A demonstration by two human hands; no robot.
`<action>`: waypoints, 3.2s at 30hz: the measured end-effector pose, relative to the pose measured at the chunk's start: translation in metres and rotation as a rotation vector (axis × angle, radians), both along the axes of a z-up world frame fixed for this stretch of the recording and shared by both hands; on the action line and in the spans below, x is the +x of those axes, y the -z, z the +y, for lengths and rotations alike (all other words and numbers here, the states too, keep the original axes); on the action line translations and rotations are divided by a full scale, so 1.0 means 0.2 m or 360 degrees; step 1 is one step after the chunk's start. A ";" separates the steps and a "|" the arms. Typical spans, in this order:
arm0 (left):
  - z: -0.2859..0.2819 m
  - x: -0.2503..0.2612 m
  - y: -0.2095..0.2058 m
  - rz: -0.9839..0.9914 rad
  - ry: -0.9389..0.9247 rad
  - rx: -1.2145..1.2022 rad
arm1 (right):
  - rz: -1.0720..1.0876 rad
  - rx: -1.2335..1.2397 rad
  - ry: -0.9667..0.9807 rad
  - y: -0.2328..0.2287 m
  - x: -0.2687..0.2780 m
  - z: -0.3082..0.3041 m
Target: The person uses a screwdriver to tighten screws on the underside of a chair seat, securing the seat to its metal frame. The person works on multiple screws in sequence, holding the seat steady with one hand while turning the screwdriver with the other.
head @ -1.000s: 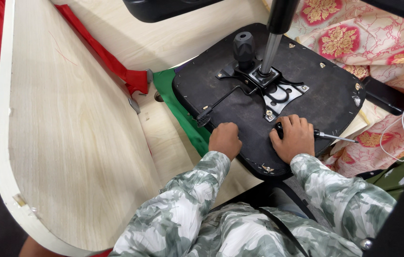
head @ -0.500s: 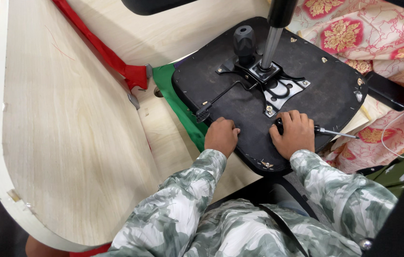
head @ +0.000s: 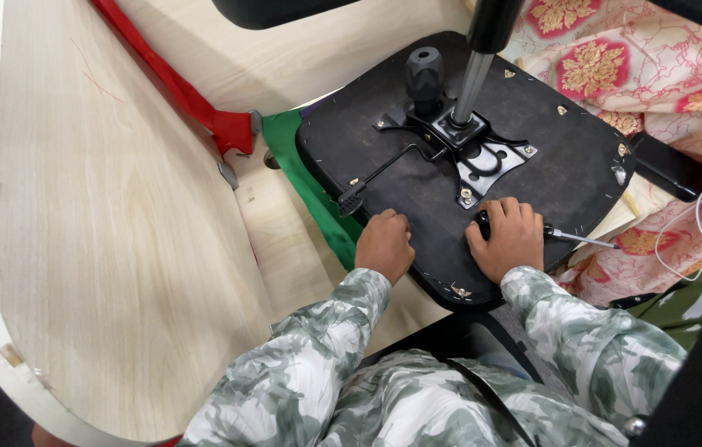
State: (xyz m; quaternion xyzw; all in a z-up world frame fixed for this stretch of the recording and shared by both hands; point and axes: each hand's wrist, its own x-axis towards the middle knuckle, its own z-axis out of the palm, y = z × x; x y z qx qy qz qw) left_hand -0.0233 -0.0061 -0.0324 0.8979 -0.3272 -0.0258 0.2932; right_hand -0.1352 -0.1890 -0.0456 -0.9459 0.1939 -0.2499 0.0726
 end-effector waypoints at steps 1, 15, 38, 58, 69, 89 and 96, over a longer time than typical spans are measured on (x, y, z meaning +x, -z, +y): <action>0.01 0.00 0.00 0.0015 0.0015 -0.0065 | -0.0011 -0.0012 -0.0005 0.00 0.00 0.00; 0.07 0.02 -0.07 0.0178 0.0245 -0.0271 | 0.0011 -0.0008 0.0010 0.00 0.00 0.00; -0.03 -0.04 0.05 -0.0139 -0.0089 0.0017 | -0.0025 0.0009 0.0009 0.00 -0.01 0.00; 0.01 -0.01 -0.11 0.0137 -0.0196 0.0024 | -0.0046 -0.0006 0.0028 -0.02 -0.02 0.01; 0.01 0.02 0.00 -0.0100 0.0080 0.0120 | -0.0024 -0.0027 0.0042 0.00 0.00 0.01; -0.05 -0.03 -0.08 0.0041 -0.0162 0.0326 | 0.0001 -0.0036 0.0018 0.03 0.00 -0.01; -0.06 -0.03 -0.01 -0.0163 -0.0064 0.0254 | -0.0020 -0.0041 -0.0014 0.03 0.00 -0.02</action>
